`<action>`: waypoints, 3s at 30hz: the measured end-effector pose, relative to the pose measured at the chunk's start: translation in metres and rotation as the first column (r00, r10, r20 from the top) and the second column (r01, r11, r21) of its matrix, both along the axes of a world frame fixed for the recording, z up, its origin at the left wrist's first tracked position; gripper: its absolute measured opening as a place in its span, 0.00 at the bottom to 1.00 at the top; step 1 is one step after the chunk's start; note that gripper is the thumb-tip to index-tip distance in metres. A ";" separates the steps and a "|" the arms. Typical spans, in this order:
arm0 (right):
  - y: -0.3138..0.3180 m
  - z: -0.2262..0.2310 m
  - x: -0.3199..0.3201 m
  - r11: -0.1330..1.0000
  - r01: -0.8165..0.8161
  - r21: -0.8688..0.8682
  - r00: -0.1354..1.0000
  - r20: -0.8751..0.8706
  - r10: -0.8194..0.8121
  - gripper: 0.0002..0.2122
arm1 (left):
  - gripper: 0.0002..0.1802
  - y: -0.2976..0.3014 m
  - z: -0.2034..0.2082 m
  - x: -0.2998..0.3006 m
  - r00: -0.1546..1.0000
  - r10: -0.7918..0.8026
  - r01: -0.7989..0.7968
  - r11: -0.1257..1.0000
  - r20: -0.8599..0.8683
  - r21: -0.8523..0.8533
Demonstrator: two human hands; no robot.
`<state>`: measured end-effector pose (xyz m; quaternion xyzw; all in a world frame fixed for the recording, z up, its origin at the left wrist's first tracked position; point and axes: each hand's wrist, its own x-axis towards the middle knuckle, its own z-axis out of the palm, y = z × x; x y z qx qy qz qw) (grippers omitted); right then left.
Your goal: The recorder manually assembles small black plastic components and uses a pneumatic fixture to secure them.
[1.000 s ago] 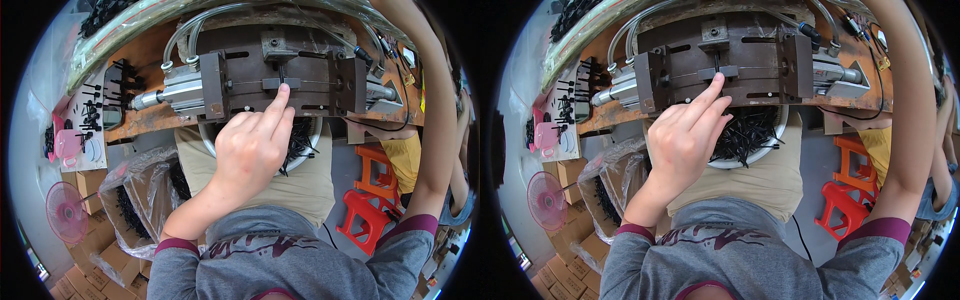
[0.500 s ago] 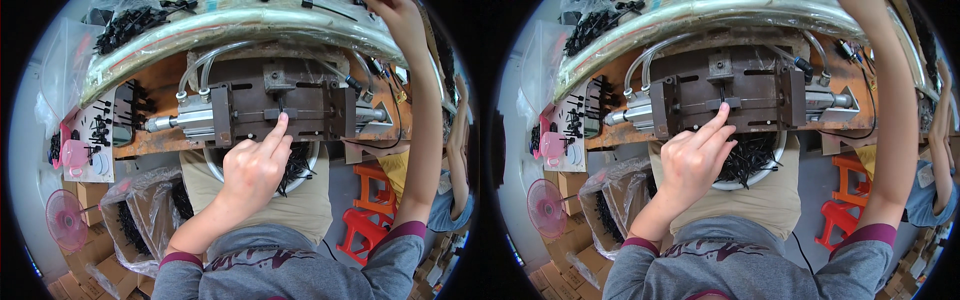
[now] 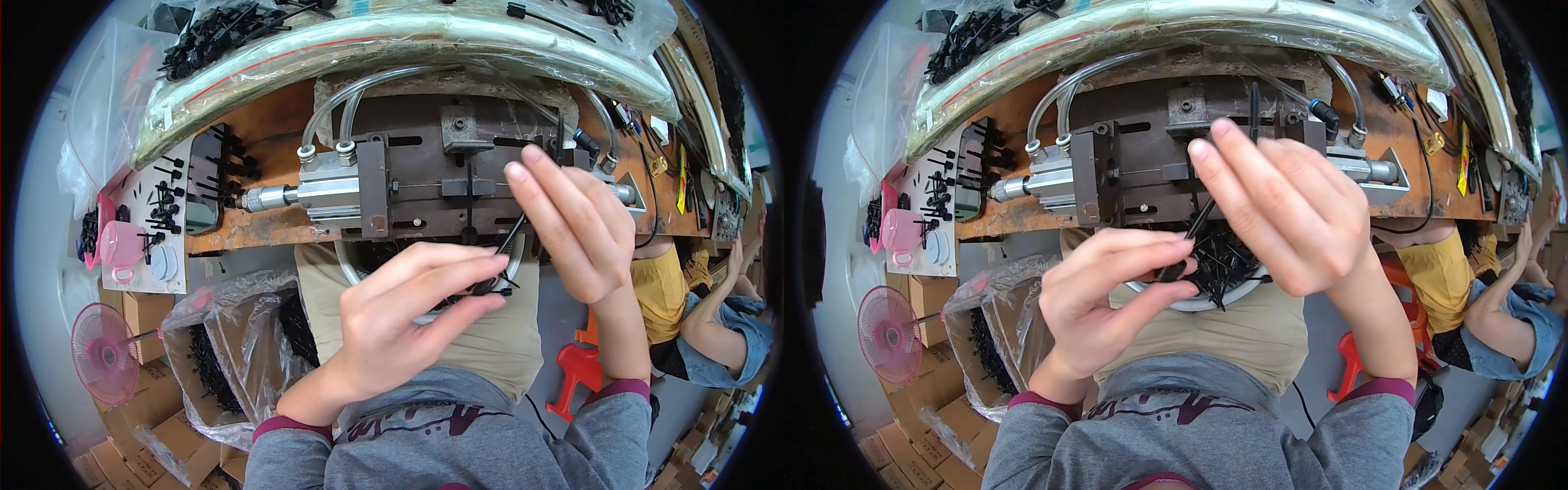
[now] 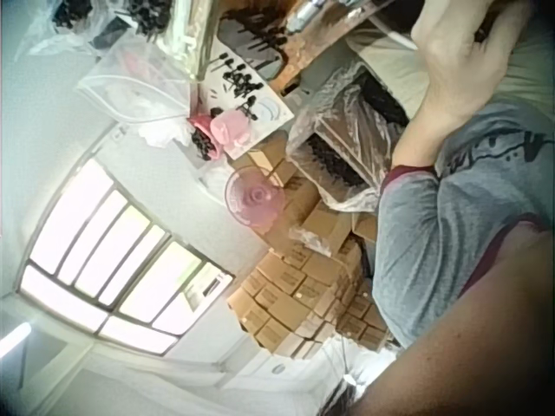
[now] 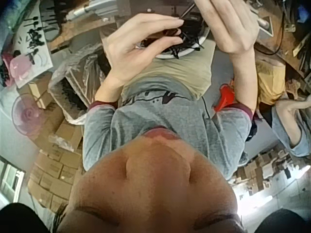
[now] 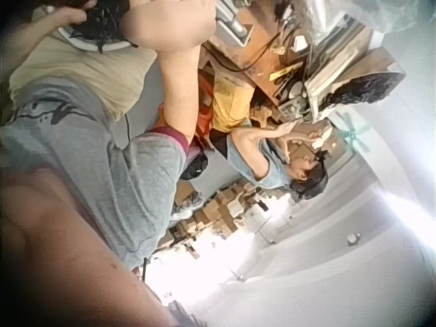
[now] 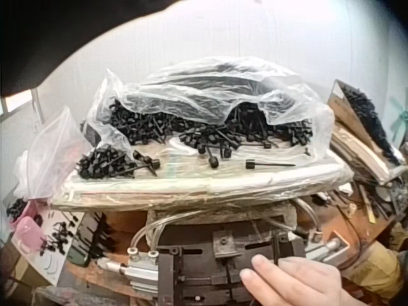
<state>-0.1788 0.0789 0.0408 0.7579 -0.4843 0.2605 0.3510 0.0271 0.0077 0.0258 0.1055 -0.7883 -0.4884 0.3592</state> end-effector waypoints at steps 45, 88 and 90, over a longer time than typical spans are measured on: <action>0.045 -0.037 0.047 0.918 0.059 0.393 0.842 0.474 -0.257 0.12 | 0.15 -0.003 -0.018 -0.007 0.925 0.224 -0.001 0.808 0.306 -0.589; -0.286 0.048 -0.127 0.659 0.524 0.540 0.708 0.154 -0.689 0.47 | 0.12 -0.005 -0.051 0.052 0.946 -0.037 0.158 0.920 0.321 -0.358; -0.270 0.057 -0.128 0.661 0.433 0.613 0.777 0.119 -0.619 0.39 | 0.12 -0.005 -0.053 0.053 0.946 -0.042 0.160 0.923 0.322 -0.349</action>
